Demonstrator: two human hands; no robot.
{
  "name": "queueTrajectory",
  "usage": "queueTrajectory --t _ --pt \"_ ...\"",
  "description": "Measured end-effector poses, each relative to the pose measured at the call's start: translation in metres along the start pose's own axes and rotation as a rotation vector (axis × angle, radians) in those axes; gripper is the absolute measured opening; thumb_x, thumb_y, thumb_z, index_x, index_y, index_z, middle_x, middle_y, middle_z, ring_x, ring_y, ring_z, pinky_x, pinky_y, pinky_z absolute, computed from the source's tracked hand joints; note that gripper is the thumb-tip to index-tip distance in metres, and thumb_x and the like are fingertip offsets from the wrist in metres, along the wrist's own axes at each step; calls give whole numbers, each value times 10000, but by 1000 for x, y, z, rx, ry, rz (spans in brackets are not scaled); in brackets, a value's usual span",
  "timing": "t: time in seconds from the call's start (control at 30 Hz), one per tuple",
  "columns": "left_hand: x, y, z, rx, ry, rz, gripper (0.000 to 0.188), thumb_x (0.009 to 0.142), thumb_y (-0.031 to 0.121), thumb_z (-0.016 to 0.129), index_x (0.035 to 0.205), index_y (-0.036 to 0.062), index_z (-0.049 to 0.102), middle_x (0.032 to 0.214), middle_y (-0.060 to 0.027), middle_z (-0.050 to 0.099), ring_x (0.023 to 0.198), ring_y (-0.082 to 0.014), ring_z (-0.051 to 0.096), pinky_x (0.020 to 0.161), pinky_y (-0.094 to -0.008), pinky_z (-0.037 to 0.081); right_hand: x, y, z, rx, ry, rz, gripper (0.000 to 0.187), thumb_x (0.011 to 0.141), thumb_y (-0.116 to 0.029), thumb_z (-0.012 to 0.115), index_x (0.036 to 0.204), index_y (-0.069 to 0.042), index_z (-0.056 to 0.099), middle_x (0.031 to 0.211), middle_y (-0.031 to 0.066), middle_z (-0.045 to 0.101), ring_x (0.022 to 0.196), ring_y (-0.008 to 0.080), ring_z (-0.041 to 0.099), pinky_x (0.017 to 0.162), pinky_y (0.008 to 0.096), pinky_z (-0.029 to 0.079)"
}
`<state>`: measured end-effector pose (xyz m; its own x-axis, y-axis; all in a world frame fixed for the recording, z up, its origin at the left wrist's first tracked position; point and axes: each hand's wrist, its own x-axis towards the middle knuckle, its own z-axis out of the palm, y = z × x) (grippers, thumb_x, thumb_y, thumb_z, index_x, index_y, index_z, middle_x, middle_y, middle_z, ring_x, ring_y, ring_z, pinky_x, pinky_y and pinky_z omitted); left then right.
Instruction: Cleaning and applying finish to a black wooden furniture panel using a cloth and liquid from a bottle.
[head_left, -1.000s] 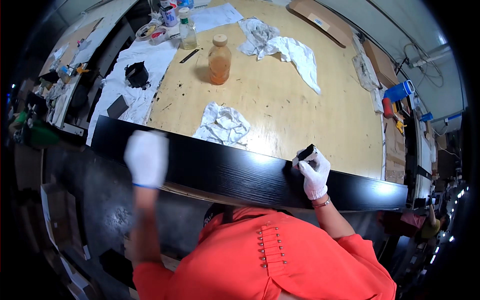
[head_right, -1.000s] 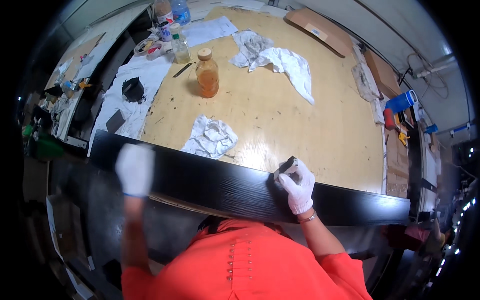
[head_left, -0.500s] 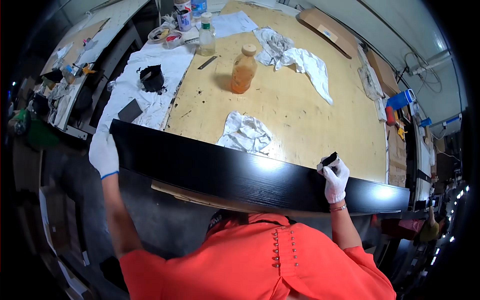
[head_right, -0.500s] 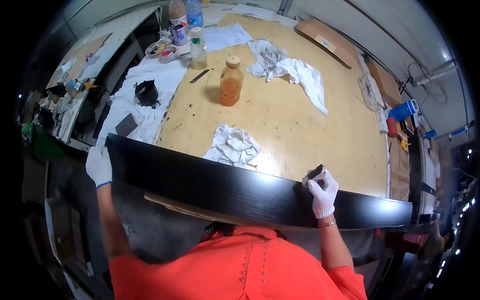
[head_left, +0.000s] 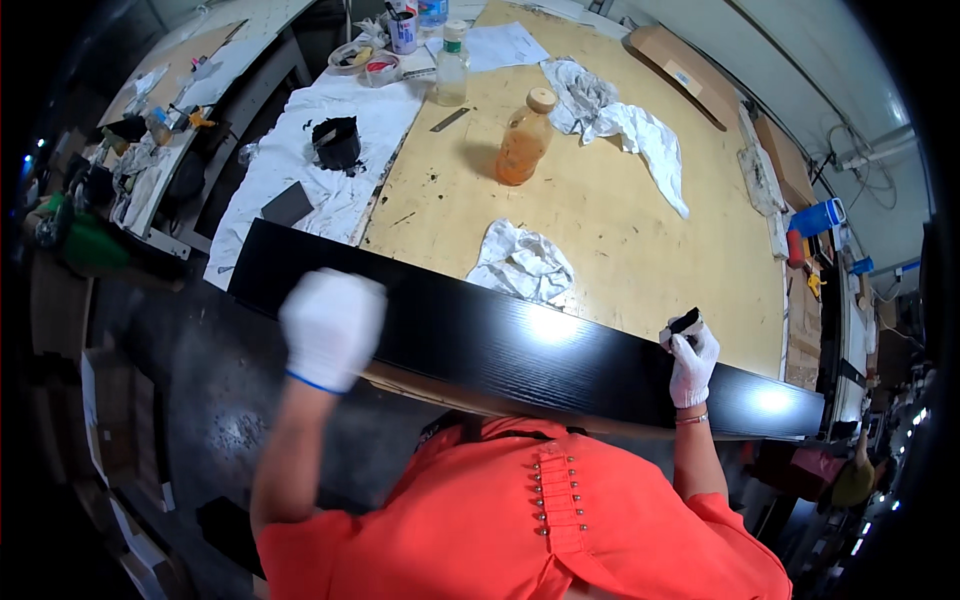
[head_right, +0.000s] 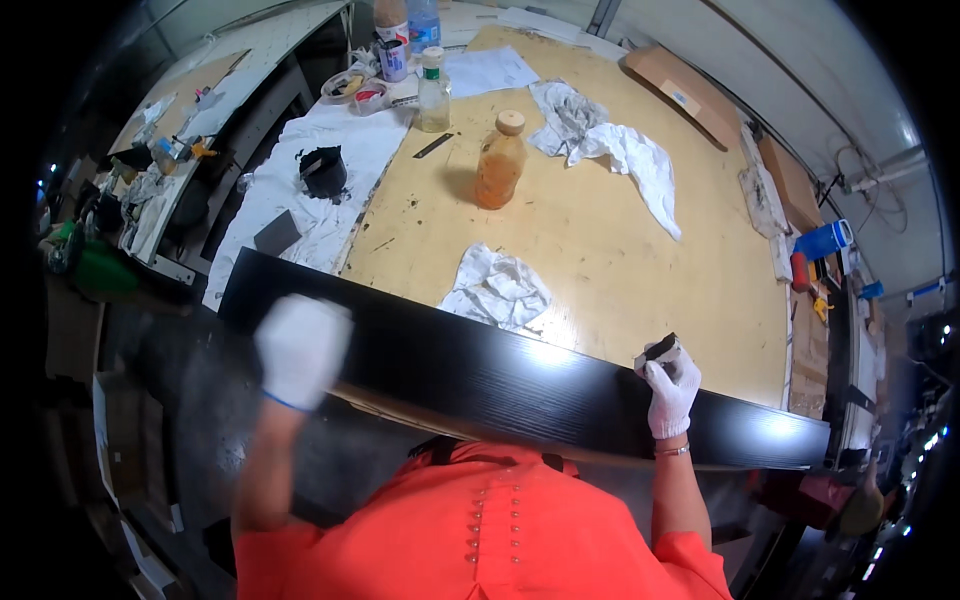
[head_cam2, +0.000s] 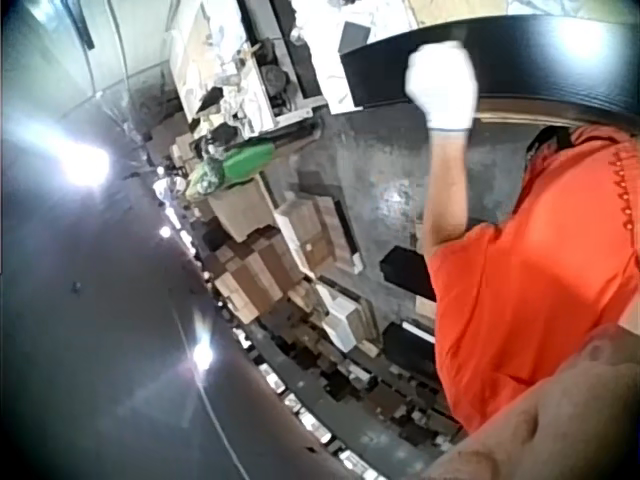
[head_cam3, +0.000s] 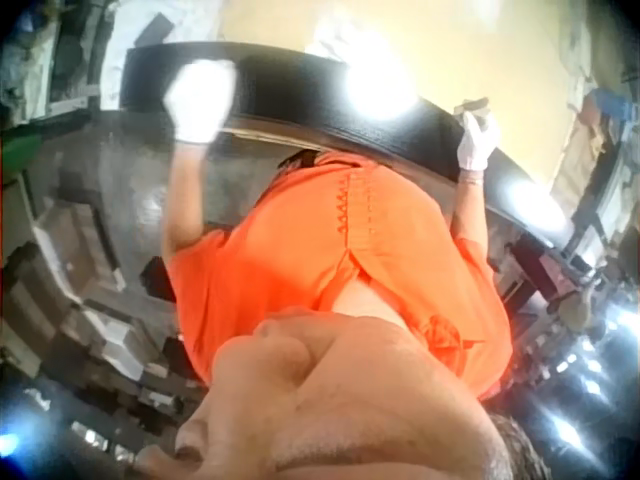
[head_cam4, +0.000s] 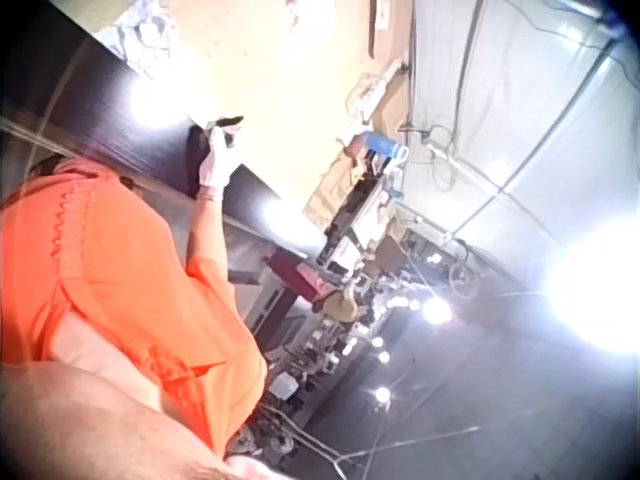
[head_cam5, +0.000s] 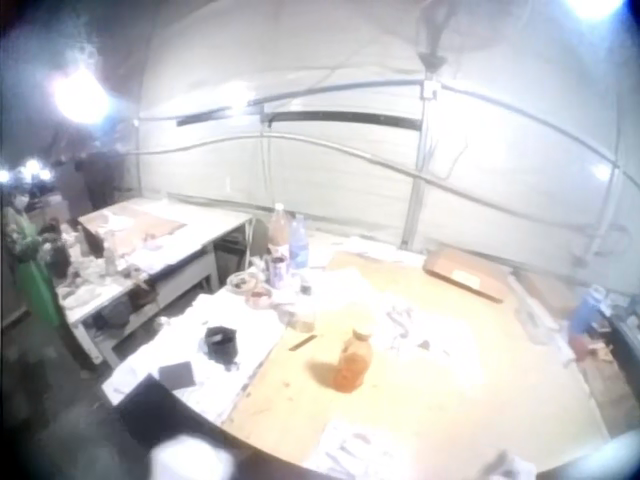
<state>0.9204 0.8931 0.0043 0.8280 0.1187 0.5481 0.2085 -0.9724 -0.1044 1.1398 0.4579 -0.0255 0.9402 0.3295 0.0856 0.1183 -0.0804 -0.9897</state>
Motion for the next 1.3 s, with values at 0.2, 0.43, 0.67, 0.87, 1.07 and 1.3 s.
queueTrajectory --t 0.2,0.43,0.67,0.87,1.07,1.3 --pt "-30 -144 42 178 -28 -391 262 920 219 566 688 115 628 628 -125 555 602 -341 572 545 -463 463 1 -3 5 14 9 -58 234 870 -194 726 842 -14 579 876 75 595 721 146 544 642 289 419" --pt "24 99 23 -153 24 29 162 801 143 635 668 142 543 668 -65 498 617 -253 528 501 -399 420 10 -9 15 15 -5 -41 187 839 -80 708 777 -1 551 835 71 608 729 150 593 639 265 458" --pt "24 73 58 -175 -11 -99 182 866 109 654 696 129 592 649 -79 520 636 -277 568 521 -428 446 5 1 4 15 -1 -6 201 836 -151 751 859 5 626 839 62 646 733 121 611 661 254 479" --pt "36 235 15 -467 -52 255 180 824 142 633 674 139 535 662 -68 513 617 -248 543 520 -392 440 6 2 5 6 -19 -24 166 822 -152 739 857 -15 651 791 31 620 714 102 579 655 257 467" --pt "39 152 36 -303 26 -209 67 907 126 672 894 71 708 801 -123 631 730 -310 622 660 -403 514 -30 -12 -54 167 -66 -61 146 841 -102 739 863 2 639 807 60 634 775 139 620 696 278 491" --pt "59 424 2 -555 -178 181 38 837 70 710 857 102 704 773 -66 628 714 -267 616 642 -383 513 -70 -24 -220 -29 -239 17 224 743 -144 757 729 37 626 952 151 667 772 180 650 683 282 511"
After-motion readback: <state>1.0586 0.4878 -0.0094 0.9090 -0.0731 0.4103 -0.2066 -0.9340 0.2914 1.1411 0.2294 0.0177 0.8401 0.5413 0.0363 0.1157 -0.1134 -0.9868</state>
